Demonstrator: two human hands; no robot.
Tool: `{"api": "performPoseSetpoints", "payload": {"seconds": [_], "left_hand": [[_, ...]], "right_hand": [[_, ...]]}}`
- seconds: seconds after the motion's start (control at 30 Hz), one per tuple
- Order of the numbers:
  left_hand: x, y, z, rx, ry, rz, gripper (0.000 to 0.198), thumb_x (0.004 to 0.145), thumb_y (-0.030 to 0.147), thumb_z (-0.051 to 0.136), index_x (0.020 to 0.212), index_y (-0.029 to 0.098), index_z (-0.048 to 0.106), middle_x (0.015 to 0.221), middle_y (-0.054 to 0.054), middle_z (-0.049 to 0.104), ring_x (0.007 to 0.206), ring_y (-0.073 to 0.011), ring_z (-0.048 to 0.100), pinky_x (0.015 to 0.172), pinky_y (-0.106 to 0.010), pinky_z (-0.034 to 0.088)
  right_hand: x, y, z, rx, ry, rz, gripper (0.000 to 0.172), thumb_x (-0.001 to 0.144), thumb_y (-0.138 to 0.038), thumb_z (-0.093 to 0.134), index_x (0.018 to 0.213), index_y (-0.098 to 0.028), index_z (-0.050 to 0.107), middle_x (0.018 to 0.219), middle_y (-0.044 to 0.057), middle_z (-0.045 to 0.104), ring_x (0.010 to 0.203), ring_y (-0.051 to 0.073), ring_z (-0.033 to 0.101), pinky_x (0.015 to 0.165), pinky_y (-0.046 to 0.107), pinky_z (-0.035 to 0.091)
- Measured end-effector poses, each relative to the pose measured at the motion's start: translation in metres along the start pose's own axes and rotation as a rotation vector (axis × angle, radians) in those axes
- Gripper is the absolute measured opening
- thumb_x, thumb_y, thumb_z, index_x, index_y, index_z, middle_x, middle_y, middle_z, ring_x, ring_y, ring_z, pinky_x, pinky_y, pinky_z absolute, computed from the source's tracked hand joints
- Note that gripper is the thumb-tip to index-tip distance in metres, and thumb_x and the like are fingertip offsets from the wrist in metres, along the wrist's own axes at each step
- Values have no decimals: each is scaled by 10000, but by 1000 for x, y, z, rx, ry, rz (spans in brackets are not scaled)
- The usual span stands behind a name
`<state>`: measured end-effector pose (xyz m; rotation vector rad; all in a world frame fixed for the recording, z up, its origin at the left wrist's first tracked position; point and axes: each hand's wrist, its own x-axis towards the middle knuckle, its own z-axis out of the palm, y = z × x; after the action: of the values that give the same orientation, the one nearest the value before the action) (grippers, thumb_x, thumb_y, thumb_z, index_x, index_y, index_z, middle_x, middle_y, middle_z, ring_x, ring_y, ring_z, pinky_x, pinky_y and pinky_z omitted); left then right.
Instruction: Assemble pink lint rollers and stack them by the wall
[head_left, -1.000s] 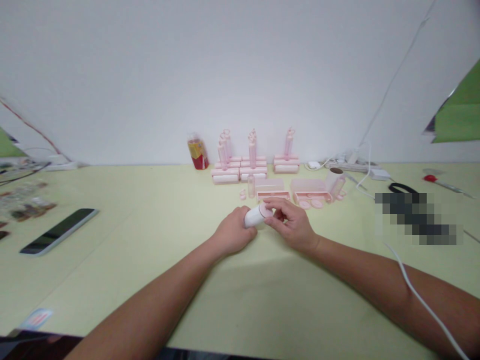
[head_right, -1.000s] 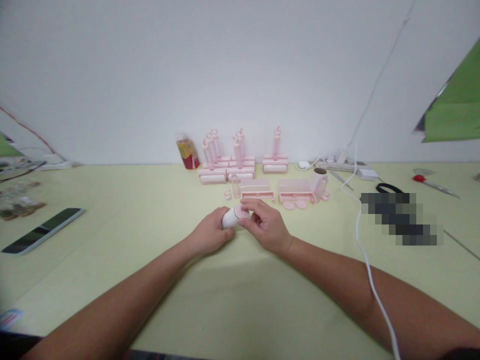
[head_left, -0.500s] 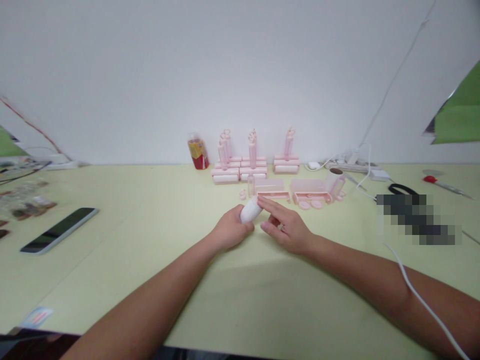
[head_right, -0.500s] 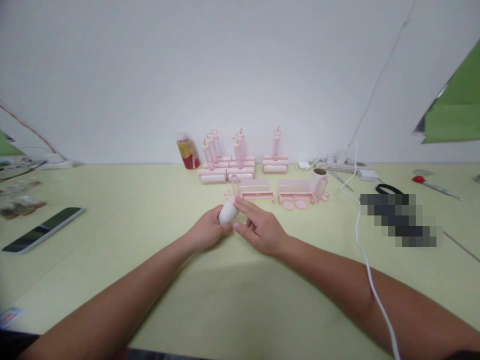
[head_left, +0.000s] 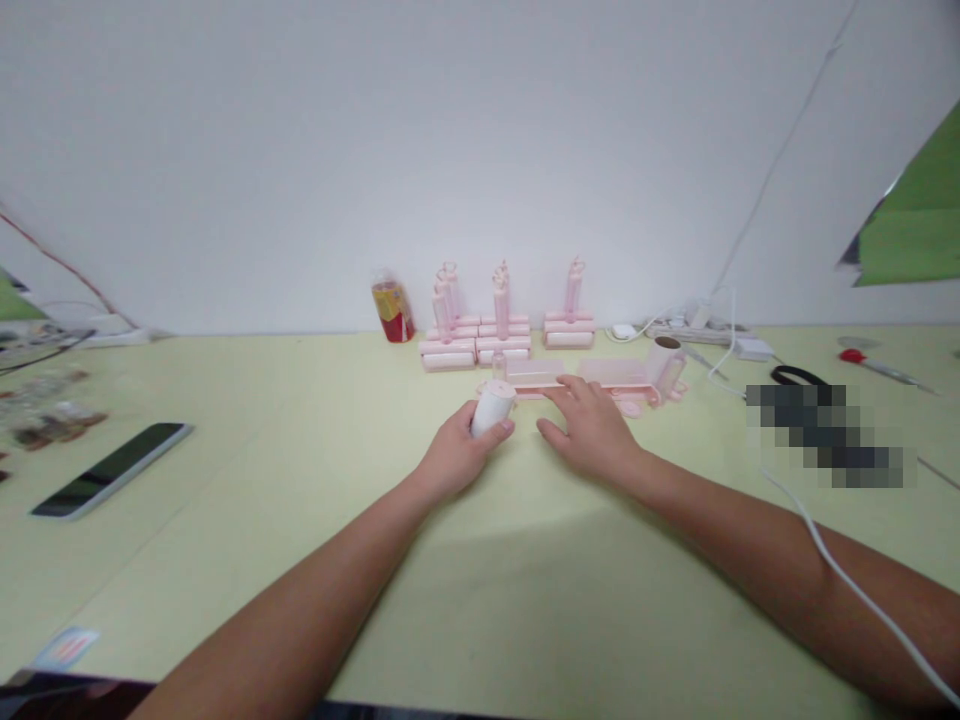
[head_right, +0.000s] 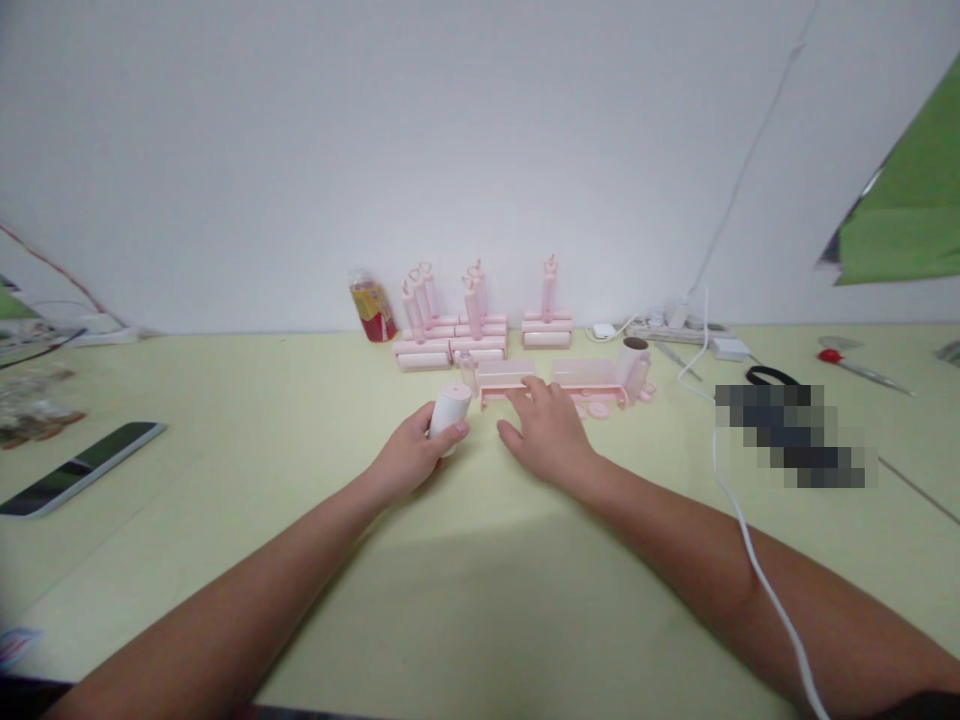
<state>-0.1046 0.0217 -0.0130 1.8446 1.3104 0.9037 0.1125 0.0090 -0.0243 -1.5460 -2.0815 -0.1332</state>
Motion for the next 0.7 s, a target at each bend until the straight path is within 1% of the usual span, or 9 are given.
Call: {"api": "performPoseSetpoints", "payload": {"seconds": [0.07,0.17,0.3,0.4,0.57,0.63,0.7], "left_hand": [[0,-1,0,6,5,-7,512,811,572,611,1103,151,634,899,-46,672,724,-187,569,672,-278,433],[-1,0,-1,15,3,8,520,814,564,613,1133,154,629,892,-47,672,716,-188,571,668,-276,434],[-3,4,-1,12,-8,15,527,820,555,612,1158,151,627,888,-53,673,713,-190,577,672,-279,438],[-3,4,-1,8,-7,0,532,818,558,614,1161,152,626,896,-55,675,716,-191,581,673,-278,439],[-2,2,-1,25,-5,-2,530,822,566,605,1158,156,622,866,-41,662,708,-183,570,665,-274,431],[-1,1,0,27,4,-4,520,820,572,603,1129,155,624,848,-36,654,699,-178,563,654,-272,426],[-1,0,-1,29,15,-6,508,818,584,598,1086,153,625,832,-33,648,686,-173,556,642,-269,420]], "right_hand": [[4,5,-3,-174,-97,77,446,882,-383,558,1270,-170,616,1263,175,582,1129,356,488,970,498,374],[6,9,-4,-273,-161,93,428,887,-407,542,1234,-171,624,1203,183,597,1094,361,490,939,483,359],[5,9,-3,-297,-223,120,456,898,-433,527,1255,-157,596,1231,197,567,1108,355,503,941,463,356],[5,10,-2,-298,-292,151,423,904,-433,520,1195,-141,616,1217,196,571,1106,338,525,918,425,383],[5,10,0,-290,-320,132,411,921,-431,486,1133,-110,632,1145,202,593,1056,328,562,877,405,406],[4,10,1,-279,-331,131,408,924,-423,481,1148,-111,619,1134,201,596,1043,329,571,861,405,407],[4,10,2,-270,-319,139,431,918,-420,497,1223,-124,573,1142,195,598,1048,328,571,850,401,408]]}}
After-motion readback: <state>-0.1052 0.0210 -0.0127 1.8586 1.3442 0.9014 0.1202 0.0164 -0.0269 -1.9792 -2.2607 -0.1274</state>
